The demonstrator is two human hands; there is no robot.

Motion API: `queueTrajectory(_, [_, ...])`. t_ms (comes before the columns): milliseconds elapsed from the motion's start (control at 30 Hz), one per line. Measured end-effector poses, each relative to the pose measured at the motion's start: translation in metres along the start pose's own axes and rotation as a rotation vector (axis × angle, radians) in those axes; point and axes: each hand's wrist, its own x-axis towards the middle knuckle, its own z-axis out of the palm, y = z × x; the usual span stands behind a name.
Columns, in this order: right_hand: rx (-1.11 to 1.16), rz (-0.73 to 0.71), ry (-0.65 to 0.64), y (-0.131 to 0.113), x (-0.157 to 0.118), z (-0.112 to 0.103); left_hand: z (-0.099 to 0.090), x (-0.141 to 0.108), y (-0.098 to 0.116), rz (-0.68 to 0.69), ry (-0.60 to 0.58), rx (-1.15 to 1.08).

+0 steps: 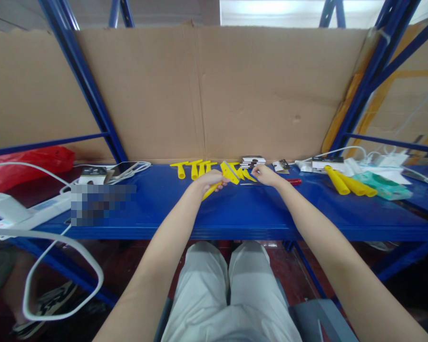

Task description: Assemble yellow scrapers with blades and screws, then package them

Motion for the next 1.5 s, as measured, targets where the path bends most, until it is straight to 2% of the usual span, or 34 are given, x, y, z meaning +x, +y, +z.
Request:
queueTrajectory(200, [0.296,-0.337,0.095,-0.029,0.003,0.009,-0.004,0.001,0.001,0.004,0.025,-0.056])
queueTrajectory(333, [0.319,-0.416,0.07,-0.035,0.002,0.014,-0.002,-0.002,0.003,0.011,0.045,-0.076])
queueTrajectory(800, [0.256,-0.427,0.089,-0.044,0.0,0.023,0.002,-0.002,0.002,0.049,0.083,-0.044])
queueTrajectory(1167, [0.213,-0.363,0.164,-0.055,-0.006,0.026,0.001,-0.003,0.002,0.033,0.066,-0.045])
queueTrajectory(1367, [0.278,-0.34,0.184,-0.058,-0.006,0.025,-0.003,-0.006,0.005,0.018,0.008,-0.121])
queueTrajectory(1500, [0.399,-0.276,0.194,-0.057,-0.005,0.027,-0.004,-0.01,0.008,0.009,-0.014,-0.176])
